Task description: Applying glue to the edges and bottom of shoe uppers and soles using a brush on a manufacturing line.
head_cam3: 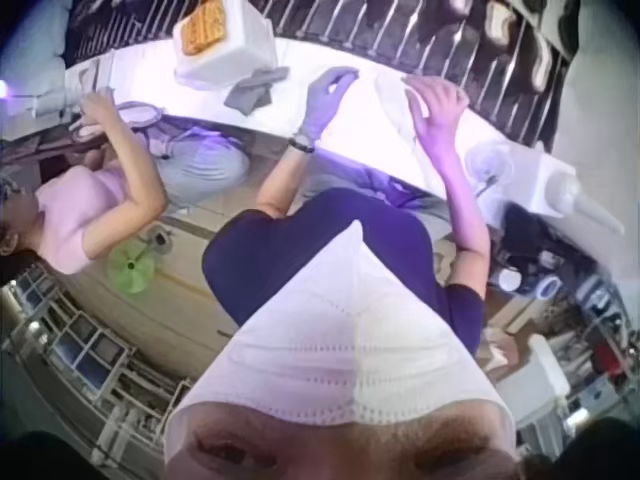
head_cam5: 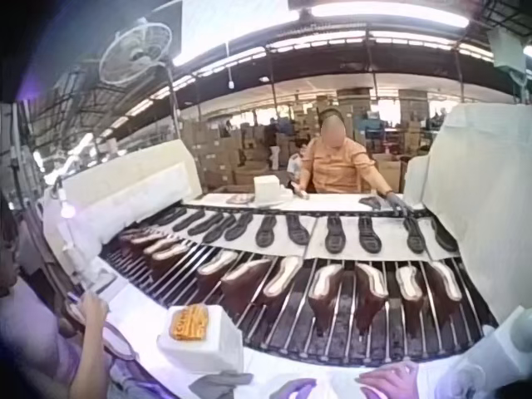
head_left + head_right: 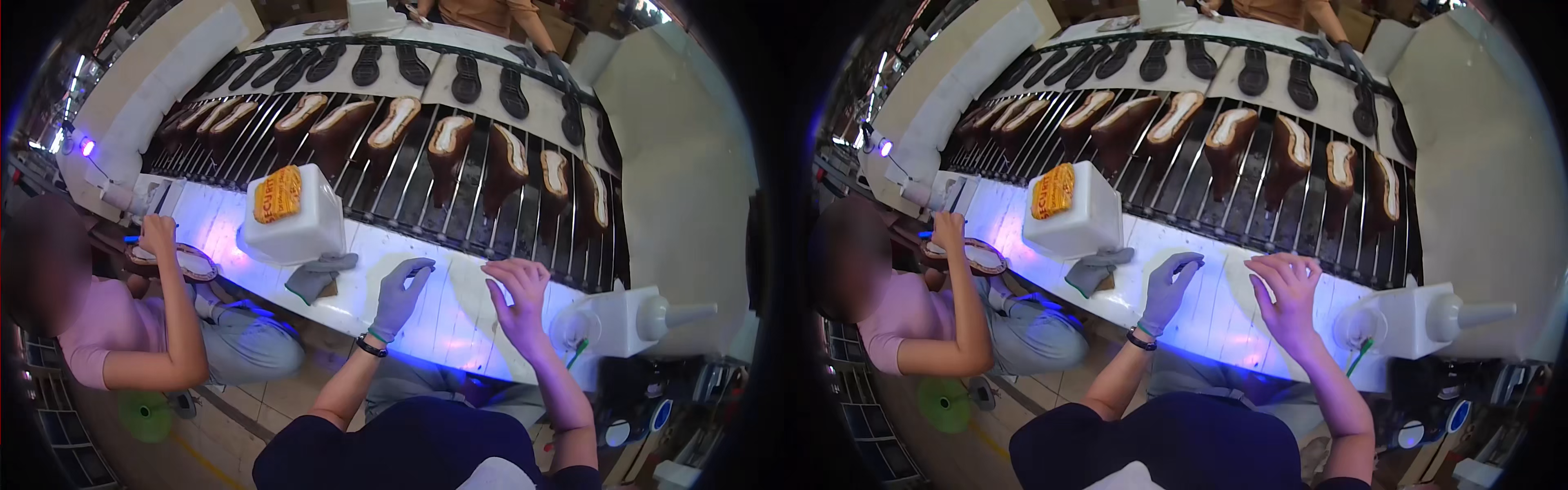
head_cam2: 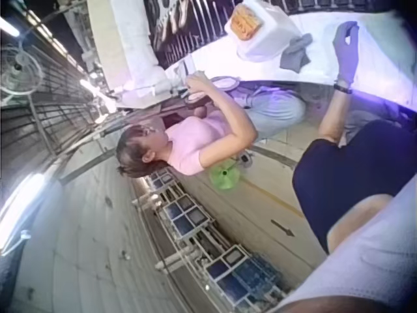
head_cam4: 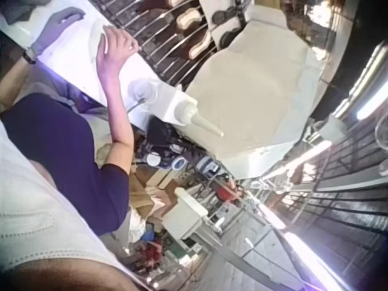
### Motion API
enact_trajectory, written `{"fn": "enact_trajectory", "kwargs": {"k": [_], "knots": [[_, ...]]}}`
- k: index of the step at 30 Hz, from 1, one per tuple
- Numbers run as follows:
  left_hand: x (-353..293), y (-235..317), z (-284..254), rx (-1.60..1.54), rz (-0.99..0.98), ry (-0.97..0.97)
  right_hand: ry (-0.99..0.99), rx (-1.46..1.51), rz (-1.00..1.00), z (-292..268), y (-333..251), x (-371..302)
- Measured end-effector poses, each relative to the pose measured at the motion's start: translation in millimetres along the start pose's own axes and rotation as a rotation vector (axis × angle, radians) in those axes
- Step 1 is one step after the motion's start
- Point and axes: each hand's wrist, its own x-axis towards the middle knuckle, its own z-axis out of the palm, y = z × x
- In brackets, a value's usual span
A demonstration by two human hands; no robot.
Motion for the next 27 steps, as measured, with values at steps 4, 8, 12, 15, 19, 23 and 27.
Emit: {"fn": "enact_trajectory", "kwargs": {"k": [4,8,12,15,19,23,27], "knots": [[69.8,-17.2,-24.4,-0.010,0.080,0.126,0.042,0.163,0.210,66.6,12.5,2.4],[161.1,-39.3,-32.9,0.329,0.256,0.355,-0.011,0.326,0.468,126.2,10.4,-21.5],[252.1,-55.3,-38.7,0.938,0.397,0.637,0.047,0.284,0.381,149.0,6.8,-36.7],[289.0,-64.2,-49.0,1.155,0.440,0.627,0.107,0.248,0.440,148.3,11.6,-34.3],[309.1,-78.2,-52.4,1.162,0.534,0.659,0.083,0.272,0.481,144.5,10.0,-31.4],[328.4,-80.9,-57.6,1.155,0.510,0.870,0.061,0.268,0.510,144.0,8.9,-28.3],[317.0,-72.1,-63.2,0.761,0.442,0.884,0.054,0.258,0.526,144.0,8.9,-27.3]]}}
